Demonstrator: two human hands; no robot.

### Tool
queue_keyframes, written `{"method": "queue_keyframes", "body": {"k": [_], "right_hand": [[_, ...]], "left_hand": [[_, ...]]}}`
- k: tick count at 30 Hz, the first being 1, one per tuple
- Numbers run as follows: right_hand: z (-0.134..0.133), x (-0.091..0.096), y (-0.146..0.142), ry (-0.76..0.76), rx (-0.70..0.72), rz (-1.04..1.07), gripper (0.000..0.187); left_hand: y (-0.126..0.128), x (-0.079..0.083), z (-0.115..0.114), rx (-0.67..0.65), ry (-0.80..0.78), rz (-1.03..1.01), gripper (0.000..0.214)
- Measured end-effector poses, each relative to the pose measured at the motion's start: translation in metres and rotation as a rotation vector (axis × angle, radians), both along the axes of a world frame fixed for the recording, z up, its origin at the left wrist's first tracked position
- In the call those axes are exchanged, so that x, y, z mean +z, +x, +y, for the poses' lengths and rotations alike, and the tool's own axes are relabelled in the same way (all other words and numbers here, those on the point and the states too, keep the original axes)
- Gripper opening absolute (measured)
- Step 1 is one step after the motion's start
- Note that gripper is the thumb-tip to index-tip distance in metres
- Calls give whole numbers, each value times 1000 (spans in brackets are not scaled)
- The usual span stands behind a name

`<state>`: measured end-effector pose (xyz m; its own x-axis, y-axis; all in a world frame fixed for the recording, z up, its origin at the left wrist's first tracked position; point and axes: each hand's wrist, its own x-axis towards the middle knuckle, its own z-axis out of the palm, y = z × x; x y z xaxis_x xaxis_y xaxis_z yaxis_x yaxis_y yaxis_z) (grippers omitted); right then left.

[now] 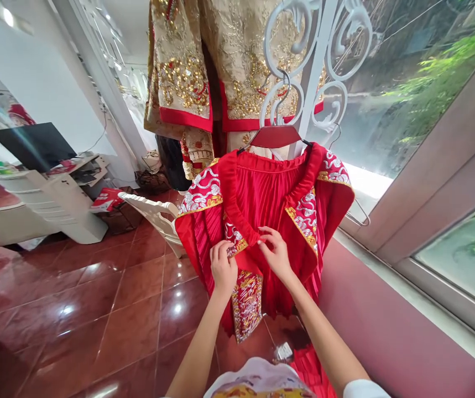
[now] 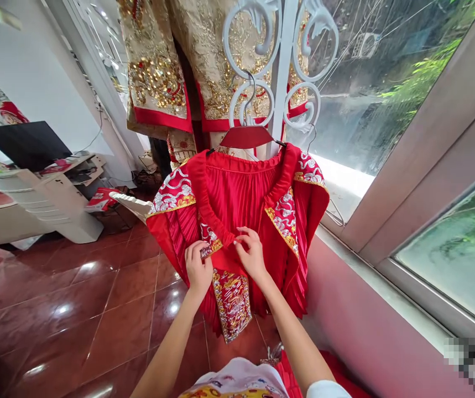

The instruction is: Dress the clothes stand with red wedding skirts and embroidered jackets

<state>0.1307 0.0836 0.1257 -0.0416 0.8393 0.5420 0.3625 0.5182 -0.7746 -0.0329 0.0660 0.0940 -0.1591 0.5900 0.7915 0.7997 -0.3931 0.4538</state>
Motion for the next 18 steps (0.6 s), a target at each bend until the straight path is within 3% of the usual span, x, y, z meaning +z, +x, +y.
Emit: {"method": "queue_keyframes", "body": {"k": [2,4,7,10,13,15,16,18], "right_hand": [[-26,11,9,36,-43,-3,13],[-57,14,14,-12,28,-70,14],[-89,0,14,-327,347,-163,29],[-85,-30,12,-760,752,-249,34],[-57,-55,23,-1012,975,-298,43],[-38,-62,33,-991,979,-369,59],[-30,-63,37,-921,905,-411,60],[-17,-59,39,-703,605,-452,52]], "left_hand": [[-1,-2,1,-2,-21,-6,31],[0,-3,2,-3,-36,-20,31],[2,-7,4,-6,-54,-59,32],[0,-11,7,-14,-49,-122,32],[-4,-13,9,-33,-30,-176,32],[-6,-13,10,-49,-27,-189,33],[-7,-13,10,-54,-25,-189,33],[-8,-13,10,-56,-18,-189,33]]}}
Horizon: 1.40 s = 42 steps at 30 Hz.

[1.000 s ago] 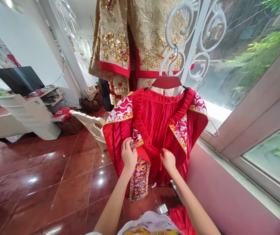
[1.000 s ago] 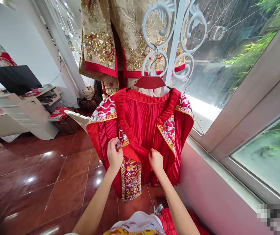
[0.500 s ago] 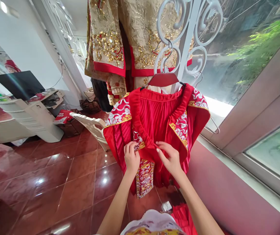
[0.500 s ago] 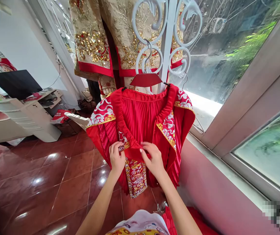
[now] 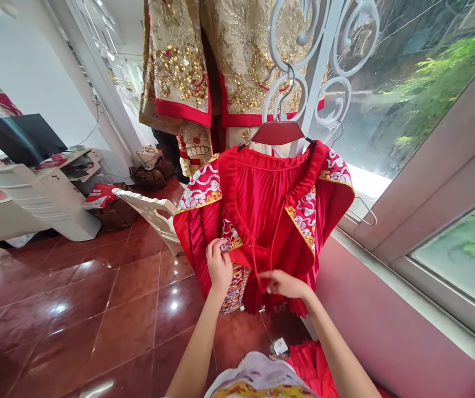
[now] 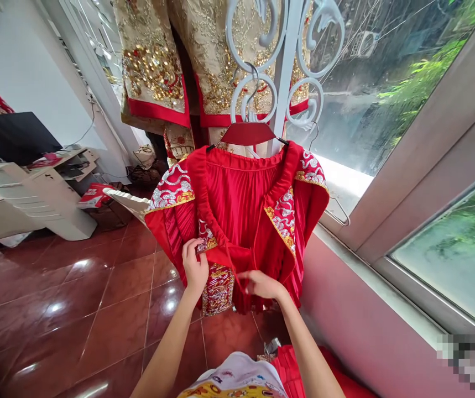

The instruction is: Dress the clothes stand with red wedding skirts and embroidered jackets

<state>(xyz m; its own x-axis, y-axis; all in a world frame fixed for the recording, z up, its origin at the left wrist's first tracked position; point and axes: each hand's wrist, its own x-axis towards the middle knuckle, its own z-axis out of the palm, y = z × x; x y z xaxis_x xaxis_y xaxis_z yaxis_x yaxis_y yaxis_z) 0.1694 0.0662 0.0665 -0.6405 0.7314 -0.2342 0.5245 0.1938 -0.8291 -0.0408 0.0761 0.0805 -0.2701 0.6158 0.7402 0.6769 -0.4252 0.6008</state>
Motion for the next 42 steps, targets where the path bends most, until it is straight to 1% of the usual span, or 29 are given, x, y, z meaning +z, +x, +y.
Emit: {"method": "queue_keyframes", "body": {"k": [2,3,4,5,6,7,8,11,13,14,16,17,18,19,20,21,22,23,24,25,26,27,29,32,34,38,42], "right_hand": [[11,6,-5,312,-305,-63,51],[16,8,-9,425,-433,-142,52],[21,8,-13,490,-529,-253,51],[26,8,-17,515,-591,-377,49],[30,6,-21,522,-626,-476,47],[34,3,-23,524,-645,-533,45],[37,-2,-24,529,-654,-546,41],[41,-16,-21,563,-659,-470,28],[39,-24,-16,570,-692,-431,26],[38,-27,-14,575,-710,-409,27],[33,-32,-11,587,-741,-362,29],[31,-35,-10,594,-751,-346,31],[28,-37,-10,602,-770,-323,32],[25,-40,-10,606,-796,-280,33],[23,-43,-10,605,-830,-214,34],[20,-47,-11,598,-868,-127,35],[17,-50,-12,589,-907,-27,35],[15,-53,-13,580,-943,74,35],[12,-56,-15,575,-971,159,34],[10,-59,-17,579,-989,216,34],[8,-61,-18,589,-1006,253,33],[6,-62,-20,603,-1016,277,32],[3,-63,-22,638,-1010,300,31],[1,-65,-21,699,-977,309,30],[0,-67,-17,728,-992,300,30],[-4,-75,-14,756,-1076,279,31],[-8,-82,-17,741,-1147,236,34]], "left_hand": [[0,-1,0,-1,8,2,33],[1,-1,-1,-4,9,4,33],[1,-2,-1,-6,9,5,33],[1,-2,-1,-11,6,5,33],[0,-2,-1,-17,4,6,33],[0,-2,-1,-23,2,6,33],[-2,-2,-1,-28,1,7,33],[-5,0,1,-33,1,29,32],[-5,-2,-1,1,23,66,32],[-3,-5,-4,51,75,88,31],[7,-18,-15,170,272,159,26],[16,-27,-23,195,356,203,25],[26,-37,-30,170,395,256,24],[37,-48,-38,82,339,306,20],[49,-58,-44,-43,190,347,14],[61,-67,-47,-158,-15,369,13],[71,-75,-48,-236,-239,372,19],[81,-80,-46,-277,-447,367,28],[89,-82,-42,-287,-617,356,37],[95,-82,-35,-284,-745,343,44],[99,-80,-27,-287,-829,335,46],[102,-77,-18,-301,-878,335,45],[105,-71,-2,-338,-920,334,41],[105,-66,11,-364,-940,331,35],[104,-67,12,-370,-931,327,33],[103,-71,7,-368,-919,318,31],[105,-72,7,-382,-946,328,31]]}}
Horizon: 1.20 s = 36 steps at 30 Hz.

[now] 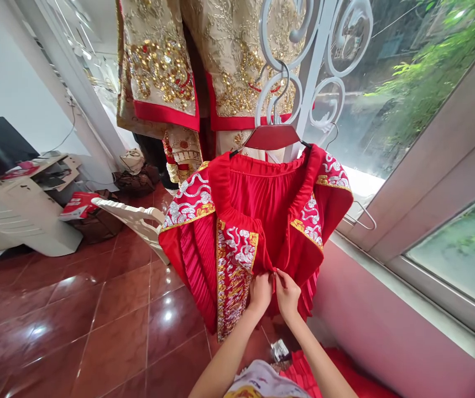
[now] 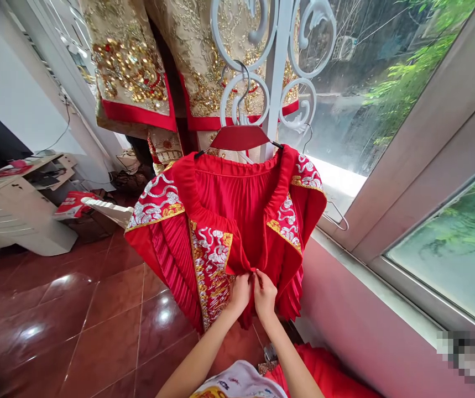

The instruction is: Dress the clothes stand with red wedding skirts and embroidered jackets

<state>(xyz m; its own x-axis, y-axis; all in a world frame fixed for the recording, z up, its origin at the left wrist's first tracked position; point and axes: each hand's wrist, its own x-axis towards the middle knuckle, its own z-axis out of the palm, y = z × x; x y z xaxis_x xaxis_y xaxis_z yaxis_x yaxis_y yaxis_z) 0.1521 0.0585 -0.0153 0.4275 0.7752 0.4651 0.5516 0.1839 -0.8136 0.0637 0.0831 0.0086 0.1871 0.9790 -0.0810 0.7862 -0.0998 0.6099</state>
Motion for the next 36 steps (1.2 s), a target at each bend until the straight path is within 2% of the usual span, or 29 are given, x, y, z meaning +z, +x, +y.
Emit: {"method": "queue_keyframes", "body": {"k": [3,7,11,14,19,21,25,28,32,36], "right_hand": [[1,-4,0,-24,-31,-24,37],[4,-6,3,-64,59,-100,38],[0,2,1,-86,93,-90,33],[-8,10,-6,-114,67,88,26],[-13,23,-17,-215,112,805,31],[-11,30,-15,-293,150,963,35],[-7,46,-2,-557,290,977,30],[-2,60,4,-665,408,1018,22],[9,79,-1,-620,377,1082,13],[20,97,-13,-556,345,1113,11]], "left_hand": [[2,1,2,-6,-18,11,30],[2,-2,-1,-7,-41,20,31],[-2,-4,-6,0,-39,16,32],[-6,-4,-6,0,-49,24,33],[-9,-2,-5,-15,-60,50,29],[-9,-2,-7,-16,-57,64,28],[-9,-2,-11,-20,-52,81,25],[-7,-3,-15,-29,-51,85,26],[-5,-3,-17,-6,-11,88,33],[-5,6,-10,17,79,86,34]]}}
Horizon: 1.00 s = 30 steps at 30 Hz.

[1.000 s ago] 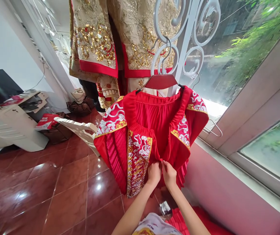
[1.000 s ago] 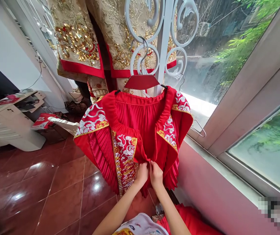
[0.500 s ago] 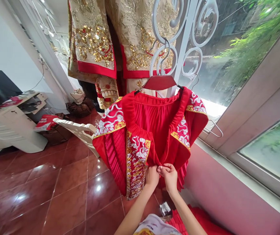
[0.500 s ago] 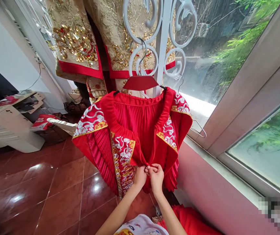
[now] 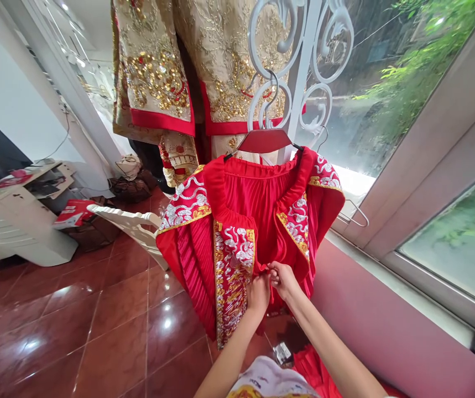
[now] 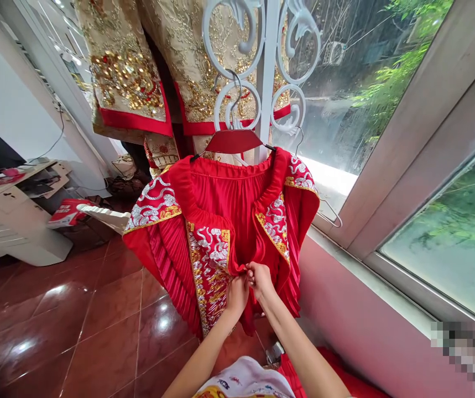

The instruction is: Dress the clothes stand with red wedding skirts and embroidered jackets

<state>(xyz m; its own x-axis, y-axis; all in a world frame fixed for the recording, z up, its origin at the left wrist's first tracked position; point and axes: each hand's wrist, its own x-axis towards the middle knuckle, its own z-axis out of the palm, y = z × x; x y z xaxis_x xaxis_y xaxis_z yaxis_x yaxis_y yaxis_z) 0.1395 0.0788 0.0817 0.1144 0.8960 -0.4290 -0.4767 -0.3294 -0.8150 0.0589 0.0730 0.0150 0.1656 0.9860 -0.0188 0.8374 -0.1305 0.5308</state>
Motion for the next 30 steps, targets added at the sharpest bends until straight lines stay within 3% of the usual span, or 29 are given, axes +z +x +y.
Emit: {"method": "queue_keyframes", "body": {"k": [5,11,14,18,30], "right_hand": [[4,0,-6,43,-26,-26,13],[-10,-34,-5,-70,113,-53,14],[-15,-40,-8,-51,119,-64,19],[-16,-36,-12,11,68,-85,28],[-3,-18,-13,47,24,-154,16]], "left_hand": [[-3,7,9,17,14,45,36],[-7,-11,-4,3,-106,44,27],[-5,-17,-8,13,-128,58,31],[-2,-17,-7,19,-157,105,36],[-6,-15,4,30,-82,113,40]]}}
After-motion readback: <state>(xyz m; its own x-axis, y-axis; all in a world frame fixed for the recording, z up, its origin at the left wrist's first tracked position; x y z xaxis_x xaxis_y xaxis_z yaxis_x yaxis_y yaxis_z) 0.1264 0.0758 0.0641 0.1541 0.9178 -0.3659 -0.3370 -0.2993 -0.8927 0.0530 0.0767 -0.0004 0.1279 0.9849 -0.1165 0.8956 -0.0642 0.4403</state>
